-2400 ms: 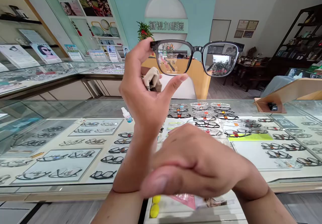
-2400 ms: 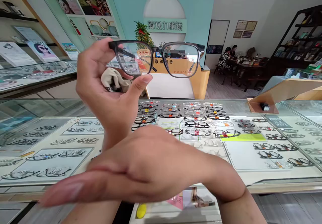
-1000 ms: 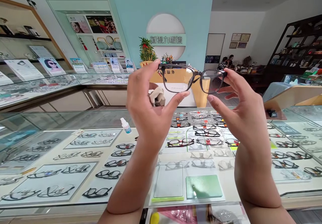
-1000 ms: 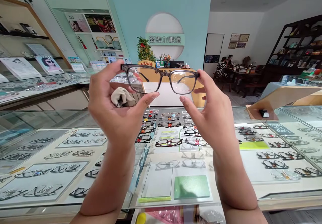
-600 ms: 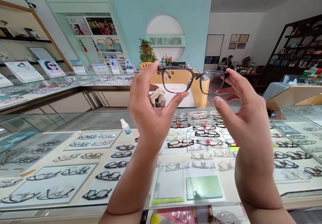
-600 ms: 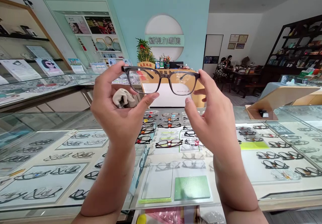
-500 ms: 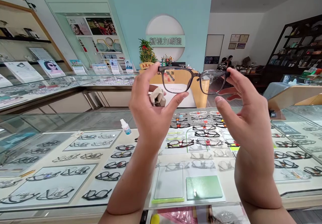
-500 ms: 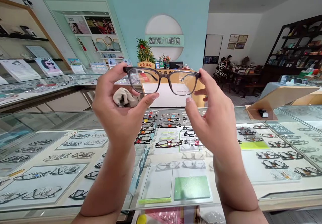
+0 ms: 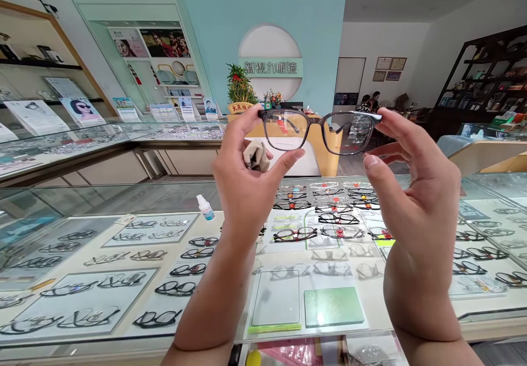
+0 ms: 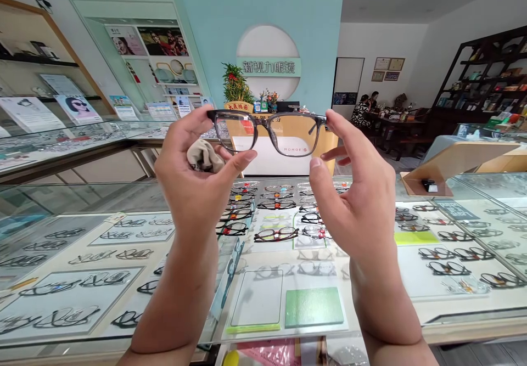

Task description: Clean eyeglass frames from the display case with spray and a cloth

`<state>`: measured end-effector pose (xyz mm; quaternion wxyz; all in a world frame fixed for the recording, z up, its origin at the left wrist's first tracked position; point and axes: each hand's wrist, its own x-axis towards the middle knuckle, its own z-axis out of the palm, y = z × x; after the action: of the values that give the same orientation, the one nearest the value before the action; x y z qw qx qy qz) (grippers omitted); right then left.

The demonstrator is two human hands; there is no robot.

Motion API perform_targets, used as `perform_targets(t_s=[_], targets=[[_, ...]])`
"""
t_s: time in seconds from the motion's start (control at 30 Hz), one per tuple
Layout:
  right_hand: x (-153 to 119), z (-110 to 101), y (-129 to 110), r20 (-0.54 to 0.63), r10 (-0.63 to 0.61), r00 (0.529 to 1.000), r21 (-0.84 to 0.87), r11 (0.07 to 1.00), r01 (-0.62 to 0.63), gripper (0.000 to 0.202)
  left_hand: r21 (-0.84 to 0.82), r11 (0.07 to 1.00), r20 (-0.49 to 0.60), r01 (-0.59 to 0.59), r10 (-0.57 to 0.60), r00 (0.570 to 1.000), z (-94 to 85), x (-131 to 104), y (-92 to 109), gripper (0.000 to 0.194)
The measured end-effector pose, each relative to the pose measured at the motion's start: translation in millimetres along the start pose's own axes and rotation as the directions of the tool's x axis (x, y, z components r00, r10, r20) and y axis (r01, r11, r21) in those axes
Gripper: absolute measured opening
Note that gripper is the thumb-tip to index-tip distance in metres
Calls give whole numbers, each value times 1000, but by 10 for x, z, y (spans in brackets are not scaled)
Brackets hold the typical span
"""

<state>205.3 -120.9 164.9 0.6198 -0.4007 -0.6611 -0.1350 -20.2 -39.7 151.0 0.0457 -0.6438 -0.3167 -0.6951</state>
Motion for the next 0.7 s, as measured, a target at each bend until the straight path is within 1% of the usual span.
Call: perform_targets(t_s=[0.13, 0.23, 0.43, 0.57, 0.7], targets=[[13, 33, 44, -28, 26, 999, -14, 1000, -26, 47, 40, 998, -14, -43, 44, 999, 13, -10, -3, 82], [19, 60, 85, -54, 44, 998, -48, 998, -47, 45, 87, 994, -26, -70, 72, 997, 14, -17, 17, 78], [44, 86, 126, -85, 86, 993, -61, 994, -91, 42, 138, 986, -7, -93, 95, 995, 24, -18, 62, 74], [82, 110, 130, -72, 137, 988, -67, 988, -142, 39, 185, 976, -28, -118, 126, 992, 32, -3, 82, 72], [106, 133, 141, -38, 160, 986, -92, 982, -163, 38, 193, 976, -49, -95, 107, 993, 25, 10, 117, 70]])
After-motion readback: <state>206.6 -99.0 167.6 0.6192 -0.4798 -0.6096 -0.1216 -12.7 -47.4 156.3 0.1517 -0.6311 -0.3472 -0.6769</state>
